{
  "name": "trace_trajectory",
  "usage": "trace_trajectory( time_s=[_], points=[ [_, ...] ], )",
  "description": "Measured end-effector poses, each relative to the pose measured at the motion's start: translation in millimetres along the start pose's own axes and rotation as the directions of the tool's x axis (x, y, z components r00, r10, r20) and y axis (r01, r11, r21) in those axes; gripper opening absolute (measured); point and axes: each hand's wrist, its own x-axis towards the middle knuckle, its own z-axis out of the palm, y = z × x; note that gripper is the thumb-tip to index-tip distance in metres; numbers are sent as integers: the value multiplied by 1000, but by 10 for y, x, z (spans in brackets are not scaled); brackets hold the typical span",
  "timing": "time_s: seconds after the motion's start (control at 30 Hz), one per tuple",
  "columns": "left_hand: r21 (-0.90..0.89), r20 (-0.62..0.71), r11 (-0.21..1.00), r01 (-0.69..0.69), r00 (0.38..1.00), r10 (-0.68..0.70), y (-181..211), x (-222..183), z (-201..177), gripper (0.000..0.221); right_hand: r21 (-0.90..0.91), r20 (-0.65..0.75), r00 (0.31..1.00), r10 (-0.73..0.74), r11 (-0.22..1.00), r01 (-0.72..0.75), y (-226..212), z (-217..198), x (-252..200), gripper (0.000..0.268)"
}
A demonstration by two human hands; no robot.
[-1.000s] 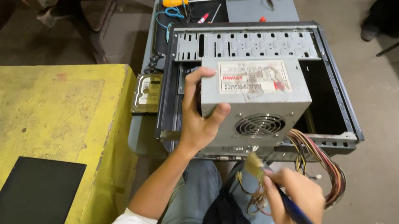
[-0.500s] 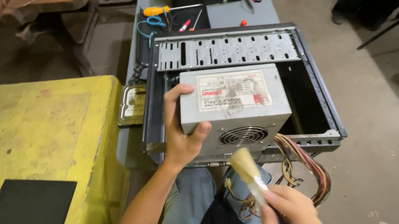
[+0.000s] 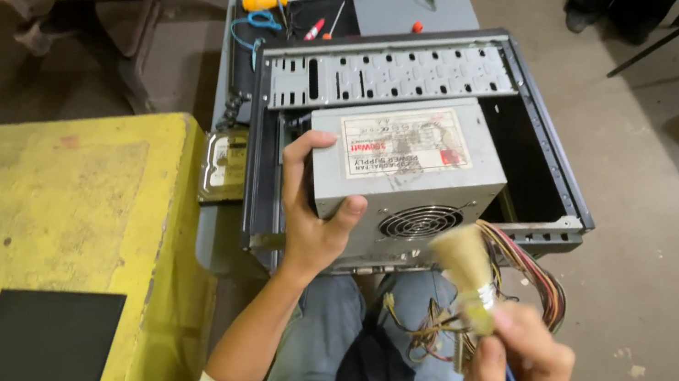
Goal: Cleaning dust from a computer power supply unit and its cables using a handheld brush.
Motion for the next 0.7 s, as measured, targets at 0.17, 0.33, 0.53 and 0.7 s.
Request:
trace_trajectory(
  time_s=[0.17,0.33,0.53,0.7],
  points=[
    [-40,3,999,-3,1000,4,-11,-44,-4,63,-312,406,898,166,949,-35,-186,114,419,10],
    [-32,-6,999,-34,999,34,-8,-40,1,67,-236,204,974,98,970,-48,24,-145,120,24],
    [-46,0,998,35,999,-35,-14,-40,-4,67,-396,525,808,267,917,-46,-108,-47,588,4],
    [-75,18,996,-56,998,57,-73,-72,-6,66,61,328,917,227,964,-260,-300,-441,642,18]
  ],
)
